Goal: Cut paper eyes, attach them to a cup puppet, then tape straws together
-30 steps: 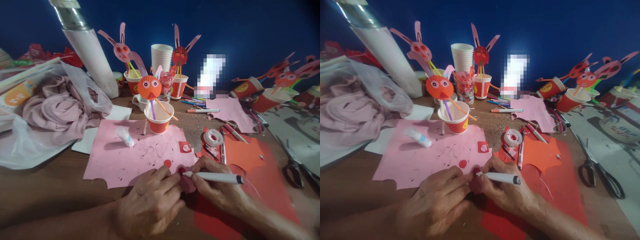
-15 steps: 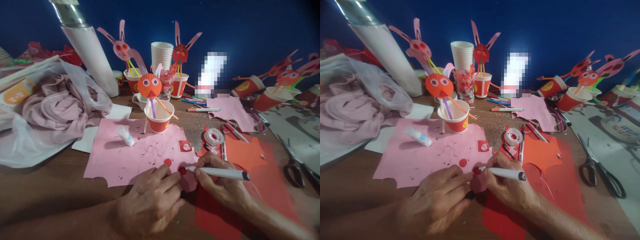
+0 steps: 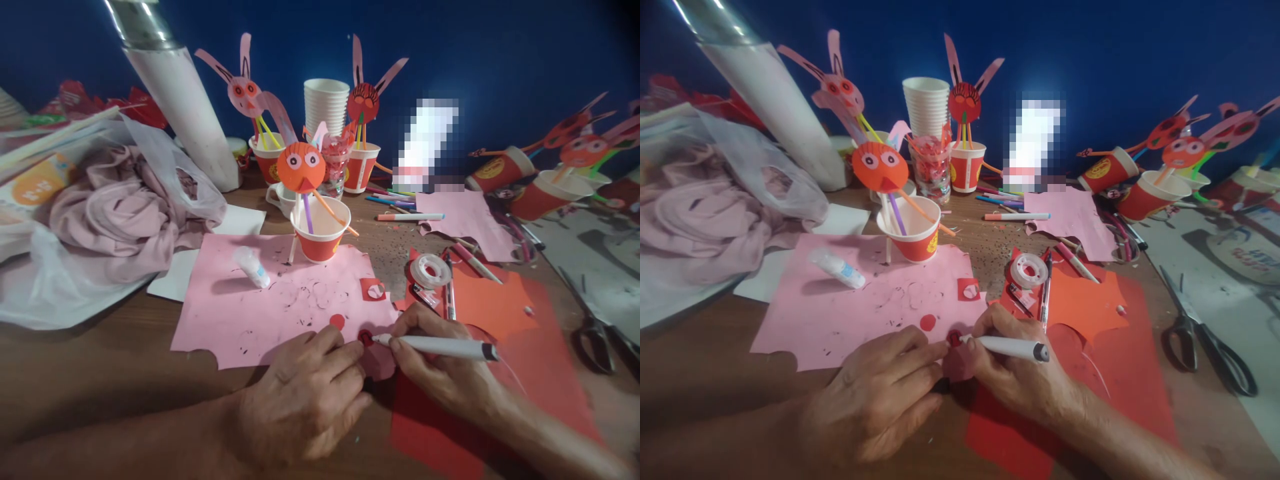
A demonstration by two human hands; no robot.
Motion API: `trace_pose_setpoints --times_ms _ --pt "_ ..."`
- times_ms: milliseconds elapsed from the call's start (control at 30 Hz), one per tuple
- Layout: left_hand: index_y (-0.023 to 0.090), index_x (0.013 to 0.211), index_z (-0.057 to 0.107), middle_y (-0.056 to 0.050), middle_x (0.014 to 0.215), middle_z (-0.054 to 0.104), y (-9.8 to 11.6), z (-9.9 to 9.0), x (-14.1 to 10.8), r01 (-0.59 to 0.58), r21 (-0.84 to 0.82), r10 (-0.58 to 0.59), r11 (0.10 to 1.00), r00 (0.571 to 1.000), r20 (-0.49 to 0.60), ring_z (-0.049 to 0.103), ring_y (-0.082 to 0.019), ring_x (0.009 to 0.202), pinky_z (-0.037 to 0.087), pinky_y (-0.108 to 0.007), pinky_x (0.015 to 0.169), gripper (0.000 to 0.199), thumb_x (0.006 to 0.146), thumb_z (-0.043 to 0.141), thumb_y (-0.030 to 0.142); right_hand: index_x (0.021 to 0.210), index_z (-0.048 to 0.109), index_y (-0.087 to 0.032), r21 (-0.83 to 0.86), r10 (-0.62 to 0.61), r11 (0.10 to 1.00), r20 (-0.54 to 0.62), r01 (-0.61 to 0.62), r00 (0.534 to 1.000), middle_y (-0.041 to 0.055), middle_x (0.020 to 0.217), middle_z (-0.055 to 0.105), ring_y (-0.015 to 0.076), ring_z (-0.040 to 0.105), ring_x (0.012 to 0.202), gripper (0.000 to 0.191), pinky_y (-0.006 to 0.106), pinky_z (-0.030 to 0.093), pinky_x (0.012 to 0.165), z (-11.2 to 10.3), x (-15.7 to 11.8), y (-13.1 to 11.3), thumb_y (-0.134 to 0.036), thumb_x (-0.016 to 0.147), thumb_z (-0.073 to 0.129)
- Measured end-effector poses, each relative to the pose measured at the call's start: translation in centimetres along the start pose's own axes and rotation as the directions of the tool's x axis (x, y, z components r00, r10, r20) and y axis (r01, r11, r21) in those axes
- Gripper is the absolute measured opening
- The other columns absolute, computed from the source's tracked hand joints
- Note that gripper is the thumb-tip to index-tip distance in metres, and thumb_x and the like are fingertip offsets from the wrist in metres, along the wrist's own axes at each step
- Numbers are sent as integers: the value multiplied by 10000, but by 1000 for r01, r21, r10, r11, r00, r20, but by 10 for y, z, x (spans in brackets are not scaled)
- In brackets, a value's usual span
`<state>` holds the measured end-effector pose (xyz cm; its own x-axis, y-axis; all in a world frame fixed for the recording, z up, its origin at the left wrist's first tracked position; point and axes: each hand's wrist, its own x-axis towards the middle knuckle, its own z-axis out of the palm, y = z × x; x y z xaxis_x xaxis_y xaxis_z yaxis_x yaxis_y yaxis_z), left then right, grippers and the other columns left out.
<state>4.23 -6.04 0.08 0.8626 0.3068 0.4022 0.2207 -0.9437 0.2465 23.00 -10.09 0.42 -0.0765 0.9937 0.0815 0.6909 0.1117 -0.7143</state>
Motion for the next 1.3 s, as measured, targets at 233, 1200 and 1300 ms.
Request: trace_pose_setpoints --times_ms 233,1200,1300 --pt "115 808 578 -64 813 621 0 1 0 13 0 -13 1000 1000 -6 463 -165 698 404 -301 678 154 838 442 180 678 469 -182 1 7 1000 33 -7 999 -30 502 540 71 439 409 118 171 331 370 -1 -2 1 -216 789 449" --pt "128 742 588 -50 763 612 -1 1 -1 2 -15 -2 1000 1000 -1 463 -161 689 402 -303 714 171 832 453 182 687 468 -194 28 -11 1000 22 11 1000 -28 499 575 74 476 389 115 169 340 361 2 1 -2 -231 794 454" --pt "126 775 600 -43 779 620 0 0 0 4 -12 -4 1000 1000 -3 458 -161 690 405 -291 687 140 819 477 174 677 464 -193 22 -15 1000 4 15 1000 -35 494 554 70 456 385 129 167 326 354 2 0 -2 -235 799 458"
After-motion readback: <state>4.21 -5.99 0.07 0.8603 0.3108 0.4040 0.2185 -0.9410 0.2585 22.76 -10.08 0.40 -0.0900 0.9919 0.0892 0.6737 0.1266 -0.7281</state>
